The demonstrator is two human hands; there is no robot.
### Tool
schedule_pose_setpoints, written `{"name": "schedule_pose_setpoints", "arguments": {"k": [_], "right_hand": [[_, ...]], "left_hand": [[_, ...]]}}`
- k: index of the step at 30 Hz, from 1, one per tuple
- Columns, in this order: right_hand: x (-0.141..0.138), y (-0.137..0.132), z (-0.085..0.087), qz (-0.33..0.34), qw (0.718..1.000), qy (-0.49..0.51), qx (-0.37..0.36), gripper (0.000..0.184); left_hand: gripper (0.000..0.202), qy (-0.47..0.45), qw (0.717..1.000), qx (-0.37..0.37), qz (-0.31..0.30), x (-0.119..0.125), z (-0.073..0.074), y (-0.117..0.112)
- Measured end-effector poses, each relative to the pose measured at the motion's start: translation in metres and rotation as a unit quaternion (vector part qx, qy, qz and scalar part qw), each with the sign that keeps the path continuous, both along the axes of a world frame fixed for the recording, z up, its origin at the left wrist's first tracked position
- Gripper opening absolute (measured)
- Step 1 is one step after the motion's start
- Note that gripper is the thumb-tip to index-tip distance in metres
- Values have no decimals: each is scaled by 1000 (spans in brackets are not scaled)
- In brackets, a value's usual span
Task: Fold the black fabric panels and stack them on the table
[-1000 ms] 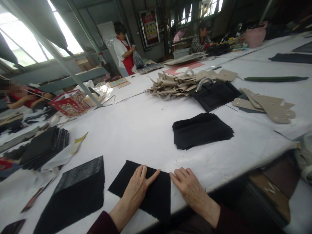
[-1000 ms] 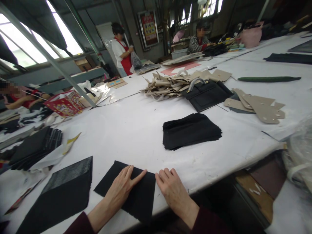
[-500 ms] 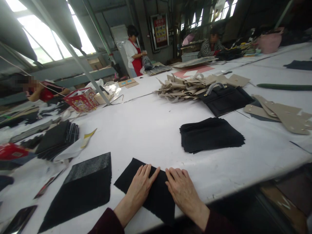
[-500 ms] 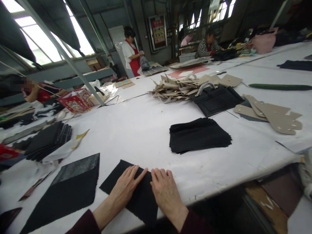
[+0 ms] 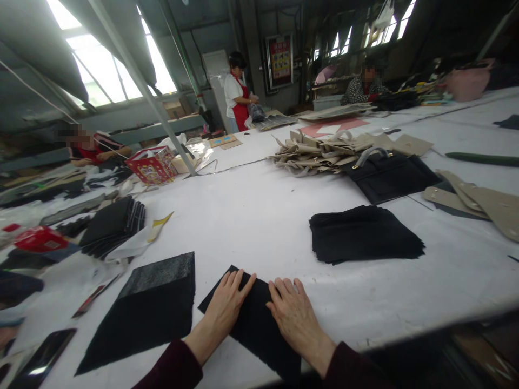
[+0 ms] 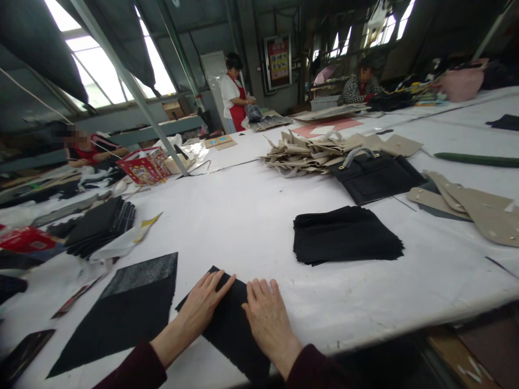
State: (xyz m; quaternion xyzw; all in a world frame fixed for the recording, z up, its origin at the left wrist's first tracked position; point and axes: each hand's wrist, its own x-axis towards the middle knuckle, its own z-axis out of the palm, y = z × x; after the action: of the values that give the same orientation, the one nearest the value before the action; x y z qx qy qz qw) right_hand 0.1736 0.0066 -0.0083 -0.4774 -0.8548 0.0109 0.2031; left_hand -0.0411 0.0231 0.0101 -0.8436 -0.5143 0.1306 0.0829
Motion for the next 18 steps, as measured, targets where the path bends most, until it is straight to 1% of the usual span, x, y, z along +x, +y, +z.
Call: {"name": "schedule_pose_setpoints", "arguments": {"k": [2,4,6,8,10,13,15,16,18], "right_hand": [[5,-3,-5,5,1000,1,3,41],[17,-9,-11,-2,1000,2,9,40],[33,-16,-15,-16,1000,8,21,40],[45,-21,-15,-29,999,19,21,39],[50,-21,-10,-35,999,37,-4,35],[46,-11,-1,-35,995,70,-64,31],[42,-3,-1,-25,991,96,-91,38],[41,0,-5,-17,989,108,-101,46],[45,2,-20,1,985,124,-119,60]], "left_hand": [[74,-10,1000,-3,3,-1,1,0],[74,-22,1000,-2,7,-2,3,-1],[69,-37,999,3,8,-1,7,0],[51,-64,998,6,10,2,12,3],[31,-97,995,-6,23,7,16,9],[19,-125,989,-50,59,16,20,17],[17,-137,985,-77,63,20,18,17],[18,-147,983,-92,58,22,17,16],[21,-188,973,-120,50,26,14,11]]}}
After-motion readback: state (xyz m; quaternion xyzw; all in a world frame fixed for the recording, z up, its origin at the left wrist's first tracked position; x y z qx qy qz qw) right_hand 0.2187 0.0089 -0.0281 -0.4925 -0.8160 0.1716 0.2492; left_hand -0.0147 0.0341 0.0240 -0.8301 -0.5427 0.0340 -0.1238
